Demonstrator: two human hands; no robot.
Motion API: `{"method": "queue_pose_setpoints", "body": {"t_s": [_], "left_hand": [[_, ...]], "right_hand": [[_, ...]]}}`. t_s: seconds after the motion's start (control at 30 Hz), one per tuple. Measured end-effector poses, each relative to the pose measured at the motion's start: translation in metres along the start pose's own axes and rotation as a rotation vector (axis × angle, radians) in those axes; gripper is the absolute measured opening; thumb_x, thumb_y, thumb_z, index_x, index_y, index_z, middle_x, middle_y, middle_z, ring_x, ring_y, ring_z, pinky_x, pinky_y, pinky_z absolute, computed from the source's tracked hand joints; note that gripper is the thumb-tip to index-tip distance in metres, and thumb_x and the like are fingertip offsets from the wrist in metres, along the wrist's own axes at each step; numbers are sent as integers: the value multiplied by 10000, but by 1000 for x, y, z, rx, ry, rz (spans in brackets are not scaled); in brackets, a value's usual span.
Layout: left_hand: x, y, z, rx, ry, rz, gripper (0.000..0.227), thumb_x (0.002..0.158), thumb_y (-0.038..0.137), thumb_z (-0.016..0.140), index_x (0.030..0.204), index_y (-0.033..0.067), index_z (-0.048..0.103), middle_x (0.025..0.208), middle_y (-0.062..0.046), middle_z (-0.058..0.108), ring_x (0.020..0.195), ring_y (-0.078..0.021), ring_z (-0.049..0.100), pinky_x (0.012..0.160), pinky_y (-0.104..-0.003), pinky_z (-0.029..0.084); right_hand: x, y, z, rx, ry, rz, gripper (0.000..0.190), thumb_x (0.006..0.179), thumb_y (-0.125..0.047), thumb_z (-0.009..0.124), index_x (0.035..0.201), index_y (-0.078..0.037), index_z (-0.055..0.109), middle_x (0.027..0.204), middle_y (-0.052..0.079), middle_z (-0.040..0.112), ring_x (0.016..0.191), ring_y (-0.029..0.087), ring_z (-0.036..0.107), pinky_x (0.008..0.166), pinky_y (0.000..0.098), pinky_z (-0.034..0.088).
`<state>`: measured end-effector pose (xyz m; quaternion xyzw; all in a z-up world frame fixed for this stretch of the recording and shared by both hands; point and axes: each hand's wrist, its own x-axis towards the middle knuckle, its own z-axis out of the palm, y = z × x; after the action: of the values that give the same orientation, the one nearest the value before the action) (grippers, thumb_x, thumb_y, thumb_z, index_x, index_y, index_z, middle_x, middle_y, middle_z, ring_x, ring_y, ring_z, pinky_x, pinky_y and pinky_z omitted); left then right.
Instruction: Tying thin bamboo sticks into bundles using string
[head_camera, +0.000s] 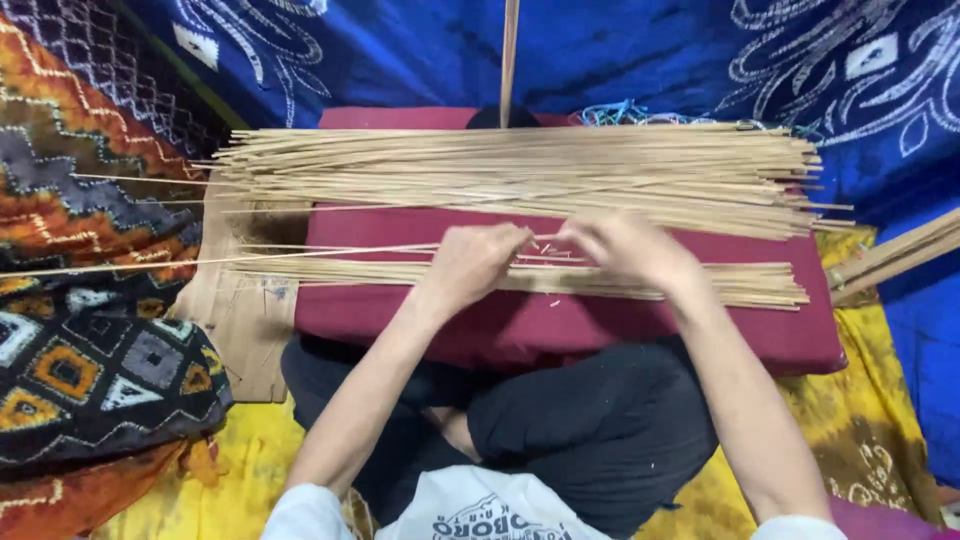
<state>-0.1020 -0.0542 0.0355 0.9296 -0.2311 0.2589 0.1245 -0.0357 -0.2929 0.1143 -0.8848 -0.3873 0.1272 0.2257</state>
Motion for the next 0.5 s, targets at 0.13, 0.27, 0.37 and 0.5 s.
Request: {"method": "queue_pose_setpoints", "body": {"t_s": [0.13,0.27,0.37,0.5], "left_hand": [[5,5,-21,8,-11,-14,141,1008,131,585,1082,187,691,798,15,687,719,-216,735,596,-370,582],[4,11,-20,31,-21,3,113,1017,155,572,1075,197,659,806,29,679,686,-197,733,598,-352,585],[3,15,-15,18,-39,-4,108,1030,158,561,1072,186,657,818,27,689,690,-188,738,599,-334,587],[8,15,-7,93,-43,-1,43,987,183,588,1009,204,618,779,30,666,700,-211,738,585,-370,586]], "right_hand": [[-5,4,-5,-41,158,-20,271,1072,-280,525,916,-108,665,802,175,711,876,418,700,765,525,524],[3,-8,4,12,74,-152,117,986,-190,615,1001,-110,700,887,147,755,908,399,716,825,498,545],[-2,-2,1,-29,52,-95,190,1024,-240,572,924,-134,695,809,136,749,865,399,716,783,494,542],[-4,-11,1,-24,34,-11,264,1052,-279,512,1016,-121,722,923,165,774,939,421,715,825,513,545]]}}
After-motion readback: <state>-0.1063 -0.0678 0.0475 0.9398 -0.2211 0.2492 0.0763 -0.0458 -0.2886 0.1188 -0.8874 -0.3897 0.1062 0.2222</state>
